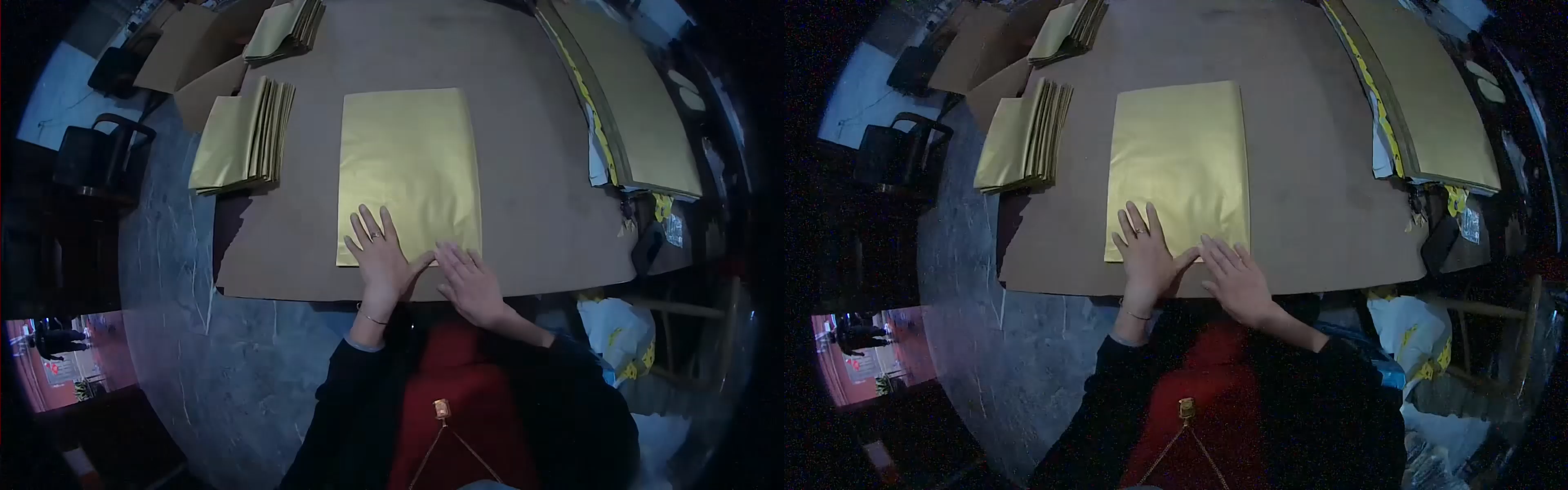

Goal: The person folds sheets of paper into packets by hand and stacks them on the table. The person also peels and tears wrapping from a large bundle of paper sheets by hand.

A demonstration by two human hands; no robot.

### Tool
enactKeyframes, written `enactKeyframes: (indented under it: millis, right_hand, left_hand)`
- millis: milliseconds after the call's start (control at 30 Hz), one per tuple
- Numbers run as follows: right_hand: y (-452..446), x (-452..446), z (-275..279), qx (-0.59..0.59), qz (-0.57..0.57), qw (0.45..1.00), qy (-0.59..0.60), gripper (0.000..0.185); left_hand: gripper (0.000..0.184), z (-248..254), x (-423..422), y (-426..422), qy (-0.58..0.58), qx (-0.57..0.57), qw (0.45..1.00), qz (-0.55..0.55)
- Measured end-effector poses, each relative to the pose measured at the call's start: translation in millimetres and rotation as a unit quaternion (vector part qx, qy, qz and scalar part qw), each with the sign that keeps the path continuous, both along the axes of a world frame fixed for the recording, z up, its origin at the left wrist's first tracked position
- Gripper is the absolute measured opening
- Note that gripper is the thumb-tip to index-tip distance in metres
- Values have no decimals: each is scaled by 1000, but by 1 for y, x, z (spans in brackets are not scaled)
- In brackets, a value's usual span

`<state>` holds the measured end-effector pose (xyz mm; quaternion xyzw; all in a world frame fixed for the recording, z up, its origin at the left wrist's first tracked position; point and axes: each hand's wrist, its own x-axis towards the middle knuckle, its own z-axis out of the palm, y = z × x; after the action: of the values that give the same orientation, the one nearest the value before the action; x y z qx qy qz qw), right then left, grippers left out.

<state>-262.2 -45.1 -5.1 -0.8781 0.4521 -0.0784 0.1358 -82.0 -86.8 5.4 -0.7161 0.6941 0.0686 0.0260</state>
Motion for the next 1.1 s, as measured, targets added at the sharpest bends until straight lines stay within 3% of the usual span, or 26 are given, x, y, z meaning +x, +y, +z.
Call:
enactKeyframes:
  millis: [467,800,867,933,1100]
  right_hand:
    - [4,-46,1,33,9,999,39,58]
    - [-75,-65,5,6,-14,998,62,49]
    - [-105,-63,7,9,-29,999,34,48]
    - [-139,-61,7,9,-42,999,5,48]
    - [-229,-55,-5,-30,-100,993,63,48]
  left_hand:
    - [117,-3,3,4,20,-27,999,-15]
    - [114,-8,1,5,13,-21,999,-20]
    - [108,-20,5,7,86,-81,991,-70]
    - [98,-15,4,9,86,-84,989,-83]
    - [75,-23,4,8,129,-82,973,-173]
